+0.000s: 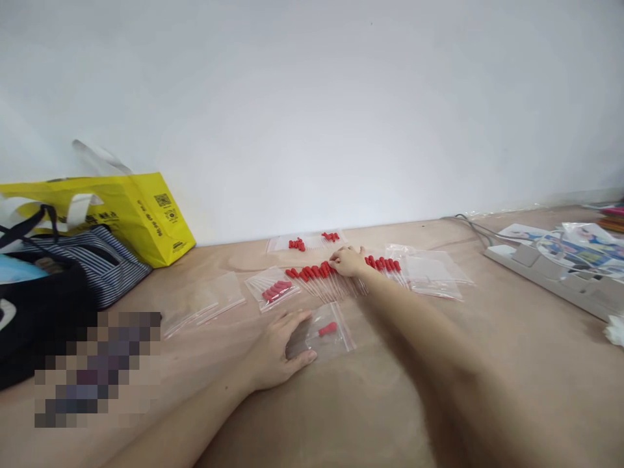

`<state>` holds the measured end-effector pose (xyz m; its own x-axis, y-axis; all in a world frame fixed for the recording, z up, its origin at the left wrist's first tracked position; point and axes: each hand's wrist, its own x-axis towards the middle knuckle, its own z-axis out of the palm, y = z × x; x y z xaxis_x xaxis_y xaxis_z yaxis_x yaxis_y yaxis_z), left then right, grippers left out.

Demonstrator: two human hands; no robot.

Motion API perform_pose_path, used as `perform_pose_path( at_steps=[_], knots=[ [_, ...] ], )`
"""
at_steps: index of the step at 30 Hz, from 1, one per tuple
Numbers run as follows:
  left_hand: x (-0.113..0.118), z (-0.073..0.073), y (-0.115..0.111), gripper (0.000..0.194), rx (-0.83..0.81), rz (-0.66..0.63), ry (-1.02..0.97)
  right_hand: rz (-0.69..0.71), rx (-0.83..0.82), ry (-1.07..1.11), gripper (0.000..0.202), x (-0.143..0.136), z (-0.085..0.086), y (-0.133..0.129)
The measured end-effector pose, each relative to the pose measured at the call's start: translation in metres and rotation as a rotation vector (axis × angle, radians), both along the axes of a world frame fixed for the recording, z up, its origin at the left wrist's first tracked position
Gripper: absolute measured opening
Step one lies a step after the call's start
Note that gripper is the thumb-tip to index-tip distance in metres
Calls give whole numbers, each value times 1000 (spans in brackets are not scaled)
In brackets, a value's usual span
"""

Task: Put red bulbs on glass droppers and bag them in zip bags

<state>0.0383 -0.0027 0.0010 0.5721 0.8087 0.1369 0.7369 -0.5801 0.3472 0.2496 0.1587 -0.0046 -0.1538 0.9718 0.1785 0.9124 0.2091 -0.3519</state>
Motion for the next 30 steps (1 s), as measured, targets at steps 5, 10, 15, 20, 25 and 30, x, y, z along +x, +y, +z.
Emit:
perform_pose_path(
  at_steps=[5,10,15,20,25,30],
  knots=[
    [1,2,0,55,0,-15,-18,-14,-45,160,19,6,16,1],
    [3,0,2,56,-7,-19,-14,122,-102,429,18,36,35,-18],
    [9,-2,6,56,-4,-23,8,46,-27,1200,24,68,21,-67],
    [13,-2,9,56,-2,-21,8,-98,-126,1438,33,75,-8,-109],
    [12,-4,10,56,-12,-11,11,-64,-218,1523,32,67,-15,-120],
    [12,-4,9,56,-24,-15,28,-69,-229,1523,31,66,-16,-120]
  ],
)
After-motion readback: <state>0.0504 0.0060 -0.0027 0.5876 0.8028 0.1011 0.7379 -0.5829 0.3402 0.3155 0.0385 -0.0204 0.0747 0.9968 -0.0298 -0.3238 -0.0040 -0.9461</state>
